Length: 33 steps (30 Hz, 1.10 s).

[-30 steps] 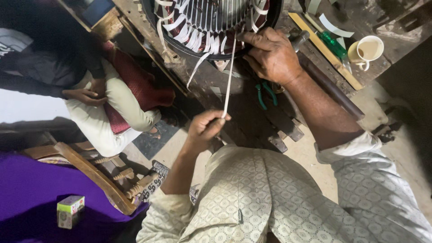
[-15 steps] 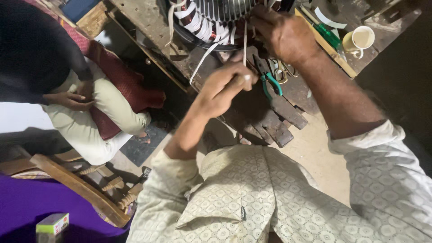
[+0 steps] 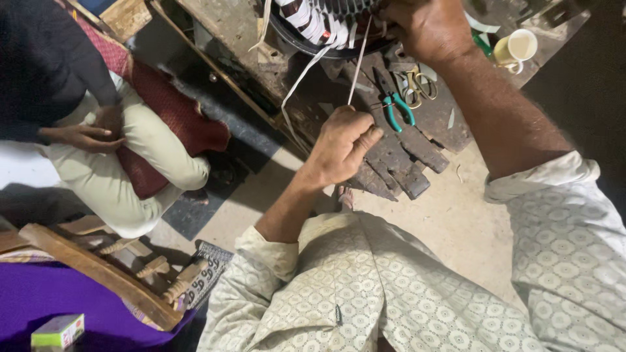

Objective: The person uses a hammer to tap white insulating strips into the slots of an electric motor stator. They repeatedly adjust the strips with their hands and strike them with the hammer to secure them in place.

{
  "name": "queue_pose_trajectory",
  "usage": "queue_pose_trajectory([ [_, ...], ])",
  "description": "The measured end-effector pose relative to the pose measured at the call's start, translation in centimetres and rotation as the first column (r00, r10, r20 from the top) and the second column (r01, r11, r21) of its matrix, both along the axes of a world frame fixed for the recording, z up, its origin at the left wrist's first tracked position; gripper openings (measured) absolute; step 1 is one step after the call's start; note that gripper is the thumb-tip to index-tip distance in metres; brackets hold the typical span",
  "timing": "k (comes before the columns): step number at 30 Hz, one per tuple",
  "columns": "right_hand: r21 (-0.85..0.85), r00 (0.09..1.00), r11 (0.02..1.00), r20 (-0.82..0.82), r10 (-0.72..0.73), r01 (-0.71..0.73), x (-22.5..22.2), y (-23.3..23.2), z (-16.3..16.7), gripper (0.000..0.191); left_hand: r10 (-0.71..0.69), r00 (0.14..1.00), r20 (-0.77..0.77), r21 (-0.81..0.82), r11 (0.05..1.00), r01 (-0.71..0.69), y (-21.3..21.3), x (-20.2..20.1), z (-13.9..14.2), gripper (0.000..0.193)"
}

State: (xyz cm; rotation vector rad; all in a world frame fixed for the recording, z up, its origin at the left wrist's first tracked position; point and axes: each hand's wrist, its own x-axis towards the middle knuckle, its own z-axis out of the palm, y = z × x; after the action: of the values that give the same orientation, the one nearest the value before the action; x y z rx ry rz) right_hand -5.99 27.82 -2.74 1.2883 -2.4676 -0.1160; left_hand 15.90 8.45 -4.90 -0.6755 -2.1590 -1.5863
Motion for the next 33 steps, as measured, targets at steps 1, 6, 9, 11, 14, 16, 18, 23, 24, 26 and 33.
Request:
queue_pose_trajectory([
  [1,-0.027,1.000,1.000,0.019,-0.001,0.001,-0.2,-0.2,-0.1,0.035,0.001,1.000,0.003,-0.010,1.000,-0.001,0.2,0.3,0.0,0.030],
  [6,-0.153,0.997,0.988,0.071,0.003,0.008,0.3,0.3,0.3,0.037,0.036,0.999,-0.012,-0.179,0.983,-0.038,0.1,0.5,0.0,0.024],
  [9,-0.515,0.953,0.855,0.228,0.202,-0.058,2.5,2.7,0.4,0.032,0.033,0.998,-0.059,-0.257,0.965,-0.048,0.3,0.0,-0.2,0.019],
  [11,-0.645,0.931,0.760,0.321,0.173,0.081,4.5,5.4,-0.3,0.024,0.055,0.996,-0.064,-0.321,0.944,-0.072,1.0,-0.3,-0.4,0.021],
  [14,-0.412,0.871,0.801,0.417,-0.258,0.434,5.8,9.3,-2.9,0.017,0.086,0.996,-0.035,-0.372,0.923,-0.093,2.4,-0.4,-0.5,0.021],
  [16,-0.291,0.906,0.858,0.155,-0.393,0.423,5.3,11.6,-5.3,0.038,0.082,0.996,-0.028,-0.387,0.918,-0.087,3.3,-0.3,-0.5,0.021],
  [18,-0.205,0.889,0.865,0.103,-0.447,0.459,3.9,13.3,-7.7,0.049,0.092,0.995,-0.038,-0.405,0.909,-0.099,3.8,-0.1,-0.2,0.021],
  [23,-0.133,0.877,0.890,0.285,-0.387,0.436,1.1,14.4,-11.7,0.039,0.154,0.980,-0.127,-0.378,0.906,-0.192,5.0,0.3,0.6,0.019],
  [24,-0.141,0.874,0.885,0.284,-0.393,0.444,0.6,14.4,-12.0,0.039,0.165,0.979,-0.123,-0.377,0.904,-0.200,5.2,0.5,0.7,0.019],
  [26,-0.149,0.865,0.872,0.284,-0.415,0.467,-0.1,14.2,-11.6,0.041,0.200,0.973,-0.118,-0.369,0.901,-0.230,5.4,0.6,0.8,0.018],
  [33,-0.059,0.773,0.874,0.498,-0.393,0.483,1.2,17.3,-6.2,0.052,0.277,0.953,-0.125,-0.304,0.903,-0.302,5.2,0.7,-0.1,0.021],
])
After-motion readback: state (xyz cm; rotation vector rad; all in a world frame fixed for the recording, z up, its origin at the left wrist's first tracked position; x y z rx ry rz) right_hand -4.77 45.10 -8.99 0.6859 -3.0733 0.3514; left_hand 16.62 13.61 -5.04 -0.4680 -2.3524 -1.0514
